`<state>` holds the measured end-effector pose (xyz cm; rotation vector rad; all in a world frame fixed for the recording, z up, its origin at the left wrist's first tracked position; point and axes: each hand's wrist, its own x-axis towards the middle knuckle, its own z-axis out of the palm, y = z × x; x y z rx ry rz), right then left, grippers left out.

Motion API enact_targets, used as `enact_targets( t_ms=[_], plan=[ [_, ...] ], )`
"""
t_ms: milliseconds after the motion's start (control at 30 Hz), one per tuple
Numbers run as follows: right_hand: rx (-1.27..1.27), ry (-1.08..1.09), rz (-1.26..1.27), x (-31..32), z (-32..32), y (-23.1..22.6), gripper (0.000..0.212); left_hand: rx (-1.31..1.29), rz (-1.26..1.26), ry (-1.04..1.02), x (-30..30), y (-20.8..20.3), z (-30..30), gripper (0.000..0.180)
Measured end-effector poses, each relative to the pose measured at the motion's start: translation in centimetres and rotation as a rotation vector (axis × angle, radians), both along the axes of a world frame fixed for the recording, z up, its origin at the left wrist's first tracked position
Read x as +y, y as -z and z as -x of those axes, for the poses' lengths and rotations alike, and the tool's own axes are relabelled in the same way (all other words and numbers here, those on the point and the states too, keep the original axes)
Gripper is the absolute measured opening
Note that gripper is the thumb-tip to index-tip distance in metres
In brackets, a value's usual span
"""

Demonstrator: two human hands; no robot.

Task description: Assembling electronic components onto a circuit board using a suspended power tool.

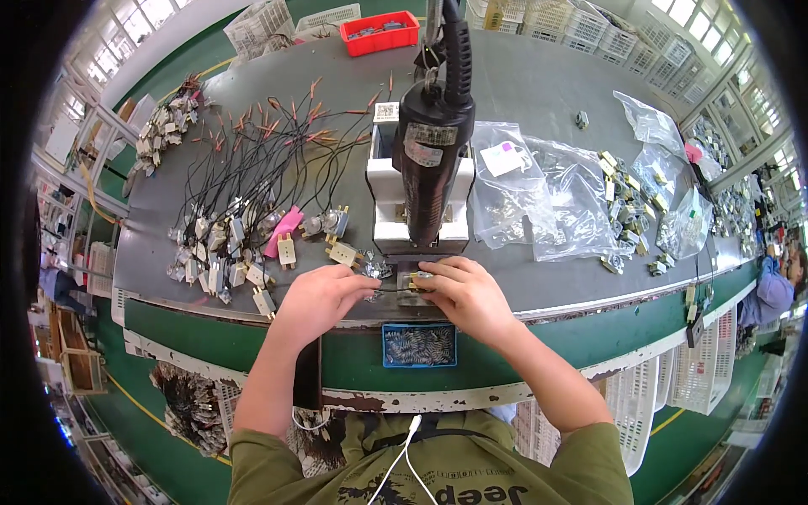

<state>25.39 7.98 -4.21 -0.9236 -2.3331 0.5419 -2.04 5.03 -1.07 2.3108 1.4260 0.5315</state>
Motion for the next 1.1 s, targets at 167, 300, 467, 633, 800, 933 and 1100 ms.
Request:
enact_targets(
  t_ms=[167,300,467,633,800,933,1100],
  plan=[
    [-0.090,0.045,-0.040,-0.1,0.6,0.0,0.037,-0.044,-0.008,0.064,0.3,-0.2,-1.6,0.016],
    [-0.139,0.006,-0.074,0.2,0.4,-0.9,0.036,-0.023,0.009,0.064,0.4,-0.4,-1.9,0.016],
    [-0.224,-0.014,-0.110,0.0,0.4,-1.2,0.037,-0.012,-0.047,0.064,0.6,-0.3,-1.8,0.016],
    [-0.178,0.033,-0.159,0.0,0.5,-0.8,0.041,0.003,-0.072,0.086,1.2,0.0,-1.9,0.014],
    [-0.206,-0.007,-0.192,-0.1,0.2,-0.5,0.040,-0.014,-0.020,0.084,1.1,1.0,-1.5,0.018],
    [-0.156,0.049,-0.080,-0.2,0.1,-0.6,0.043,-0.143,-0.129,0.116,1.2,1.4,-4.0,0.025],
    [-0.121,-0.019,-0.063,0.5,-0.8,-3.2,0.045,-0.195,-0.152,0.174,1.6,3.2,-4.9,0.029]
  ],
)
